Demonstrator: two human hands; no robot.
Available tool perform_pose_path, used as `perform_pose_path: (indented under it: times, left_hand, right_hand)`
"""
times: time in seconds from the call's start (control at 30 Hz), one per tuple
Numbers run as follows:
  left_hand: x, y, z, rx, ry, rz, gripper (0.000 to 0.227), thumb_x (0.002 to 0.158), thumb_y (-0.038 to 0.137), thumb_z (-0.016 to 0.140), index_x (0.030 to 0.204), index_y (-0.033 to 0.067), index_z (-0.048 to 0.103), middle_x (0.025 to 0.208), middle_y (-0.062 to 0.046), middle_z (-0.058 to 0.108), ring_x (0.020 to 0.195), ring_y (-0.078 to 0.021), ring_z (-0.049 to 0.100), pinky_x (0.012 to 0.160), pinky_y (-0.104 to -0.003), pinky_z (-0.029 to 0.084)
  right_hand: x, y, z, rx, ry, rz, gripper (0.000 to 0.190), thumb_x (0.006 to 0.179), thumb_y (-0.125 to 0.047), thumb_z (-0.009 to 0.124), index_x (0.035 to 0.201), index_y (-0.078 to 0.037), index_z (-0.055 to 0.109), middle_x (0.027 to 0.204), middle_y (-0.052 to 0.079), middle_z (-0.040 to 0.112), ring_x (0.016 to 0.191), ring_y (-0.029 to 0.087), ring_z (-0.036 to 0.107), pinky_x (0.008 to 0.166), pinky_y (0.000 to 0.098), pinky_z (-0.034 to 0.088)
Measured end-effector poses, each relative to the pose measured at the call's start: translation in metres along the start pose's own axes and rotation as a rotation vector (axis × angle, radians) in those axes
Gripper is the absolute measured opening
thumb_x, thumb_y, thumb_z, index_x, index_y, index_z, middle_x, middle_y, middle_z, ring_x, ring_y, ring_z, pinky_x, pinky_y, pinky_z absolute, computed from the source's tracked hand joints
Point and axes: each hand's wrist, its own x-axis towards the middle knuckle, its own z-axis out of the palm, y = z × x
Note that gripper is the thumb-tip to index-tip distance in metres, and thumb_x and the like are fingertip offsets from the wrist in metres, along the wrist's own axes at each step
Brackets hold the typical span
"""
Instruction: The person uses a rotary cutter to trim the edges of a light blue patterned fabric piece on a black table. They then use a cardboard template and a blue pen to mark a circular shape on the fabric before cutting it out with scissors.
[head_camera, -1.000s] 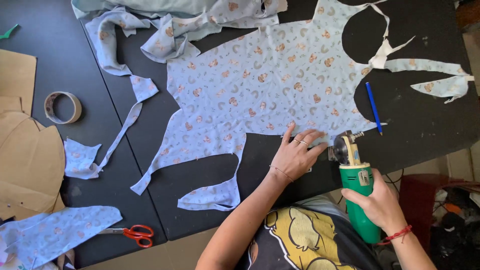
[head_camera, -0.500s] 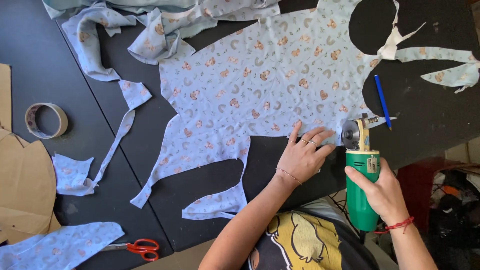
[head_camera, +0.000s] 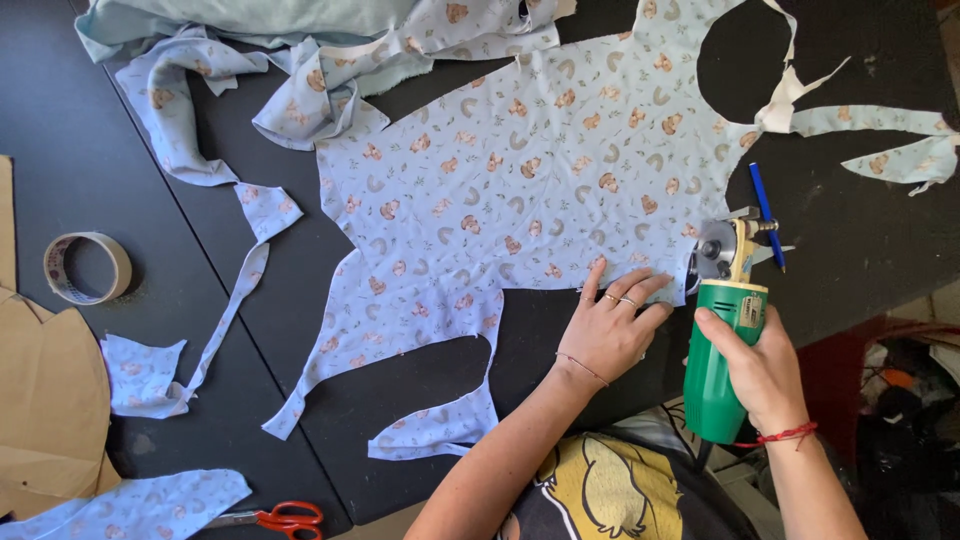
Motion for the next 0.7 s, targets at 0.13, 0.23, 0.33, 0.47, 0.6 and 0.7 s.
perform_pose_path:
  times: [0.13,0.23,0.33,0.47,0.6,0.7]
  left_hand:
    - [0.000,0.000,0.001,0.018,-0.004,0.004,0.013,0.079,0.013,0.057,0.090,0.0173,0.057,0.117,0.000,0.051,0.113,-0.0175,0.046,0.104,-0.049,0.023]
    - [0.000,0.000,0.000,-0.006,0.002,0.002,0.010,0.080,0.011,0.058,0.089,0.0159,0.056,0.116,-0.001,0.052,0.113,-0.0185,0.046,0.104,-0.049,0.025]
    - [0.000,0.001,-0.001,0.013,-0.003,0.003,0.011,0.080,0.010,0.057,0.088,0.0165,0.055,0.116,0.000,0.053,0.113,-0.0177,0.047,0.104,-0.049,0.024]
    - [0.000,0.001,0.000,0.011,-0.013,0.000,0.011,0.079,0.010,0.057,0.088,0.0160,0.055,0.116,0.000,0.052,0.113,-0.0173,0.046,0.104,-0.049,0.024]
    - [0.001,0.001,0.000,0.015,-0.005,0.003,0.009,0.080,0.011,0.056,0.087,0.0154,0.055,0.115,-0.001,0.052,0.113,-0.0176,0.046,0.103,-0.050,0.026]
    - [0.001,0.002,-0.001,0.025,-0.001,0.002,0.009,0.081,0.012,0.057,0.089,0.0169,0.054,0.115,0.000,0.052,0.112,-0.0175,0.046,0.103,-0.049,0.024]
  right_hand:
    - [0.009,-0.001,0.002,0.129,0.020,0.023,0.037,0.073,-0.028,0.062,0.099,-0.007,0.047,0.078,0.013,0.057,0.057,0.028,0.059,0.052,0.0379,0.047]
    - [0.013,-0.007,-0.001,0.163,-0.010,0.017,0.037,0.075,-0.026,0.060,0.103,-0.007,0.046,0.084,0.012,0.055,0.060,0.030,0.058,0.054,0.0407,0.046]
    - [0.021,-0.007,-0.003,0.216,-0.013,-0.012,0.033,0.075,-0.024,0.061,0.099,-0.005,0.048,0.078,0.014,0.054,0.058,0.029,0.057,0.049,0.0406,0.049]
    - [0.031,-0.008,-0.008,0.202,-0.016,-0.012,0.031,0.077,-0.024,0.060,0.099,-0.007,0.047,0.077,0.013,0.055,0.057,0.029,0.057,0.050,0.0397,0.047]
    - [0.037,-0.016,-0.016,0.163,-0.044,-0.045,0.029,0.078,-0.024,0.060,0.096,-0.006,0.047,0.076,0.012,0.053,0.055,0.030,0.057,0.047,0.0400,0.046]
    - [0.043,-0.018,-0.024,0.072,-0.054,-0.067,0.030,0.077,-0.025,0.061,0.097,-0.007,0.048,0.077,0.012,0.056,0.056,0.030,0.058,0.050,0.0392,0.046]
